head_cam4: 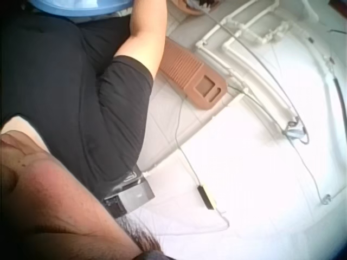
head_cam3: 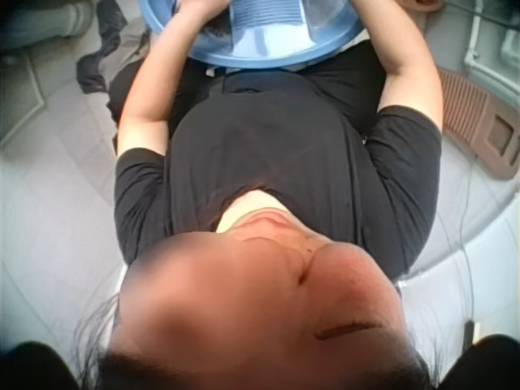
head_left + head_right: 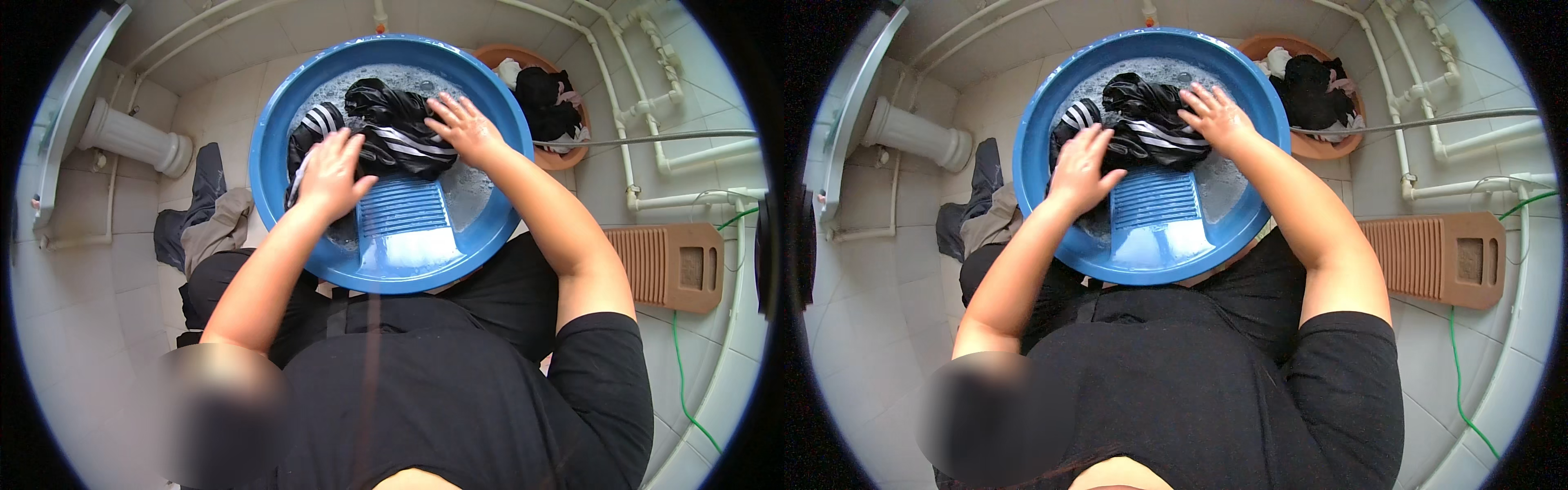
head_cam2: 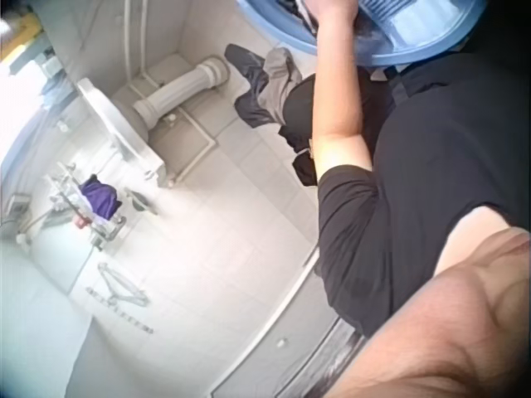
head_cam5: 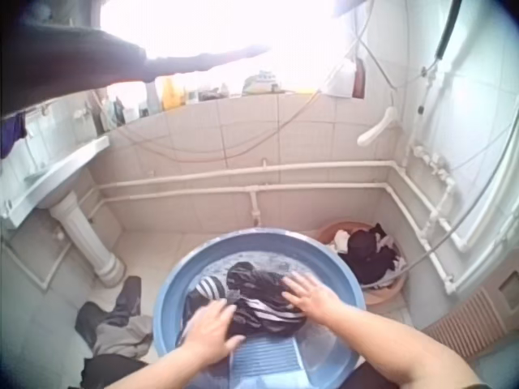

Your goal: The person hand washes dark clothing items in a blue basin filled with soapy water. They scrub the fabric against a washboard, rinse, and wring out the items. The person handles a pair of black shorts with white stripes and other dark garments, repeatedly submerging and agitating them in the basin.

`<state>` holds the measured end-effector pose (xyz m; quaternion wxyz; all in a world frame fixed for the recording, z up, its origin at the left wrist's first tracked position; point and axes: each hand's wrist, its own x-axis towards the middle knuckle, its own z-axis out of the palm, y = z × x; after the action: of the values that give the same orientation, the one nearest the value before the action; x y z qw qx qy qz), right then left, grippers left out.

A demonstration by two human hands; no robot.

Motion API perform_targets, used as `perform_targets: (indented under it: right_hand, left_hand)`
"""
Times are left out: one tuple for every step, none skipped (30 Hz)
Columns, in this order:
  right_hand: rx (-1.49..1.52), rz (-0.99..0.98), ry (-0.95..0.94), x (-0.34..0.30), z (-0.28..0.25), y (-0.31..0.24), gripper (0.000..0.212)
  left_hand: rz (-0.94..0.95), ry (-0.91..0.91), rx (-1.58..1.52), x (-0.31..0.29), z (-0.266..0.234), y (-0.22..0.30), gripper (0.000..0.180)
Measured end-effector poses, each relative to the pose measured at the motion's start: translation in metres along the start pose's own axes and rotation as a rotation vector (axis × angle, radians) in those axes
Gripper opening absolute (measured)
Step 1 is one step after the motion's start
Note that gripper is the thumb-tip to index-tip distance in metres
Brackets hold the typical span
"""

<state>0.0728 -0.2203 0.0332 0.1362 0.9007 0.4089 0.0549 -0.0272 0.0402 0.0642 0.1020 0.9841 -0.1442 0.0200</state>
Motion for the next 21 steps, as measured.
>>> perform_targets:
  right_hand:
    - [-0.030,-0.063,-0.194,0.005,-0.016,-0.005,0.048]
    - [0.041,-0.142,-0.236,0.010,-0.013,-0.009,0.043]
    - [0.111,-0.215,-0.284,0.010,-0.004,-0.010,0.039]
    - [0.238,-0.194,-0.243,0.008,0.003,-0.014,0.035]
    - [0.366,-0.173,-0.201,0.005,0.009,-0.016,0.032]
    - [0.579,0.035,-0.292,0.006,0.006,-0.018,0.035]
    - [0.746,0.187,-0.289,0.003,0.002,-0.016,0.035]
    - [0.985,0.313,-0.330,0.002,-0.002,-0.007,0.034]
    - [1.228,0.450,-0.363,0.002,-0.003,0.003,0.034]
    - [1.334,0.508,-0.328,0.002,0.003,0.012,0.035]
    - [1.461,0.627,-0.266,-0.001,0.009,0.014,0.037]
    - [1.761,0.760,-0.329,-0.002,-0.002,0.014,0.038]
    - [2.059,0.895,-0.395,-0.004,-0.016,0.016,0.040]
    - [2.220,0.921,-0.433,-0.002,-0.019,0.020,0.040]
    - [2.289,0.963,-0.423,-0.001,-0.018,0.027,0.033]
    - [2.398,0.901,-0.384,-0.001,-0.014,0.036,0.032]
    - [2.505,0.834,-0.341,-0.003,-0.011,0.043,0.030]
    - [2.522,0.781,-0.137,-0.006,-0.026,0.040,0.035]
    - [2.417,0.780,0.087,-0.005,-0.018,0.040,0.044]
    - [2.085,0.862,0.202,-0.003,-0.010,0.039,0.050]
    - [1.747,0.928,0.304,-0.004,0.000,0.039,0.056]
  left_hand:
    - [-0.037,-0.060,-0.037,0.007,0.009,0.007,0.070]
    - [-0.034,-0.024,-0.012,0.013,0.022,0.004,0.070]
    - [-0.024,0.013,0.008,0.020,0.035,0.004,0.070]
    - [-0.038,-0.031,0.032,0.024,0.040,0.001,0.073]
    - [-0.032,-0.054,0.061,0.025,0.043,-0.006,0.074]
    - [-0.110,-0.236,0.034,0.030,0.030,-0.004,0.074]
    - [-0.188,-0.419,0.006,0.031,0.015,-0.002,0.074]
    - [-0.141,-0.308,-0.028,0.024,0.022,-0.011,0.077]
    - [-0.150,-0.351,-0.064,0.021,0.018,-0.010,0.078]
    - [-0.155,-0.390,-0.097,0.019,0.010,-0.008,0.079]
    - [-0.160,-0.431,-0.129,0.017,0.003,-0.006,0.080]
    - [-0.145,-0.489,-0.176,0.016,-0.001,-0.005,0.072]
    - [-0.117,-0.636,-0.228,0.017,-0.014,0.004,0.058]
    - [-0.089,-0.753,-0.403,0.017,-0.013,0.002,0.053]
    - [-0.055,-0.870,-0.577,0.019,-0.014,0.000,0.048]
    - [-0.154,-0.831,-1.002,0.013,-0.015,-0.001,0.042]
    - [-0.287,-0.657,-1.348,0.008,0.002,-0.010,0.036]
    - [-0.408,-0.570,-1.697,0.010,0.006,-0.015,0.034]
    - [-0.534,-0.459,-2.040,0.014,0.009,-0.019,0.033]
    - [-0.650,-0.419,-2.217,0.015,0.011,-0.022,0.027]
    - [-0.770,-0.308,-2.265,0.020,0.003,-0.011,0.026]
